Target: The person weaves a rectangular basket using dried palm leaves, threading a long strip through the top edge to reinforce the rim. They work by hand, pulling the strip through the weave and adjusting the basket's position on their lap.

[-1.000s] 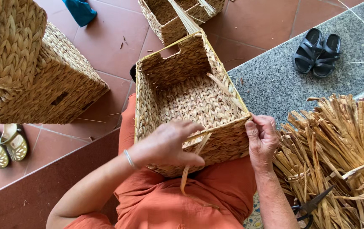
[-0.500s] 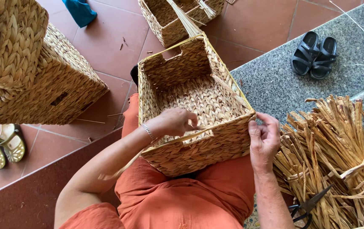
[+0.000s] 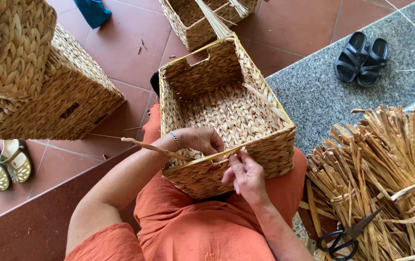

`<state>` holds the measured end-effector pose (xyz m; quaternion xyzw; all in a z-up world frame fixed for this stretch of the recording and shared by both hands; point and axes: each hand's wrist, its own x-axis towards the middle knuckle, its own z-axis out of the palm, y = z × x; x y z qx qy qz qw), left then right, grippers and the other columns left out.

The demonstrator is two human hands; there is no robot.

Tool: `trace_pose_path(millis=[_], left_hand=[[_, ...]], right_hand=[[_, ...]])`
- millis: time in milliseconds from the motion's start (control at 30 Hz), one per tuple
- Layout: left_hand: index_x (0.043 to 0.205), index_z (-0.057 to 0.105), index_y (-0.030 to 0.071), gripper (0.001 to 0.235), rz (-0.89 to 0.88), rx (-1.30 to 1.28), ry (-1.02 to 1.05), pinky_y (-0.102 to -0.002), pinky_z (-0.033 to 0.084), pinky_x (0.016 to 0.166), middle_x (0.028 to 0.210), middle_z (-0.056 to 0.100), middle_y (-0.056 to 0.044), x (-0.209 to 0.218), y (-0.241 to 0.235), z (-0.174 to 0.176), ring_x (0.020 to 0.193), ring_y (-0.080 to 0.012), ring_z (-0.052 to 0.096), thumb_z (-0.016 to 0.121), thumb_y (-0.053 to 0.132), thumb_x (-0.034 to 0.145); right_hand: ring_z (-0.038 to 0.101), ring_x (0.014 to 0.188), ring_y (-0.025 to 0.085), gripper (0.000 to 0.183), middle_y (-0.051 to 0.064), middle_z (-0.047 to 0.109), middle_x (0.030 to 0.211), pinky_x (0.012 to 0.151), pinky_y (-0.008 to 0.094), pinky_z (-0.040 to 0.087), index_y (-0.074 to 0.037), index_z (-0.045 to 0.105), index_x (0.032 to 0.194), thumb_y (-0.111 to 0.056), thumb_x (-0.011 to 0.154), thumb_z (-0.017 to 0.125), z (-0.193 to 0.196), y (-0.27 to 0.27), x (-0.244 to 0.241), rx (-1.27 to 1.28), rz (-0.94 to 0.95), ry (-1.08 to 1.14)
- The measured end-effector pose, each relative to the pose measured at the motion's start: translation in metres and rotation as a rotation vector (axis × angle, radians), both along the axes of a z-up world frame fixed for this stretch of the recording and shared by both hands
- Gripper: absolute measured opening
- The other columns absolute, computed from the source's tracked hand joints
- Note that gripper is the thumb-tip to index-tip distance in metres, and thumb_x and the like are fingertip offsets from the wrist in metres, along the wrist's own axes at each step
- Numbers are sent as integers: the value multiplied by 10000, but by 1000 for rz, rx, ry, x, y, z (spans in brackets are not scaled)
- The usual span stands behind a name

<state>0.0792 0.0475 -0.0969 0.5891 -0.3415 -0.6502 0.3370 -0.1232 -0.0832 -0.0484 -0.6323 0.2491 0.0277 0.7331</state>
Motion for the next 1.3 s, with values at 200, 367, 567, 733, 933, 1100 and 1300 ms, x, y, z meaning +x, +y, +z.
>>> trace_pose_path(millis=[200,367,567,733,933,1100,1300], left_hand=[[1289,701,110,395,250,-155,-265,-257,618,812,1086,770,-21,23,30,39,908,-101,730,633,347,979],[1297,702,58,434,502,-147,-218,-296,592,819,1052,781,-70,16,86,81,938,-134,717,632,362,995],[1488,427,-27,799,511,-439,-669,-385,515,943,1176,721,-148,-38,109,108,1019,-222,690,737,414,898],[1212,643,38,382,434,-349,-1102,-509,474,977,784,756,-63,-87,86,90,700,-195,716,680,318,954],[861,666,95,246,682,-333,-1243,-347,485,471,608,657,-56,-101,66,65,509,-192,632,648,280,1022],[874,621,86,286,597,-125,-1199,-340,409,354,527,551,-5,-123,14,63,385,-169,515,600,272,1090],[1164,629,120,293,529,-321,-1308,-389,531,641,887,648,-80,-94,17,94,796,-247,631,722,222,905]], right_hand=[[560,642,66,101,52,695,876,542,218,451,-24,689,973,-124,981,677,-2,-4,-15,273,-170,-209],[508,970,159,181,106,555,1137,826,329,447,-60,613,815,-138,957,694,18,-14,-31,-230,17,-440],[597,756,168,388,104,675,800,678,323,495,-114,572,708,-267,1061,621,20,-34,-50,288,159,-461],[538,672,134,402,65,599,733,592,301,462,-75,563,723,-260,1072,634,22,-44,-68,-28,50,-514],[500,534,60,411,-3,574,622,468,239,379,-85,583,664,-288,1012,663,54,-53,-57,-242,-1,-469],[448,511,53,395,4,557,606,460,241,311,-64,583,646,-248,977,696,66,-53,-59,-462,-4,-429],[447,453,54,389,-28,539,554,400,249,328,-87,592,605,-222,953,703,57,-46,-62,-575,51,-460]])
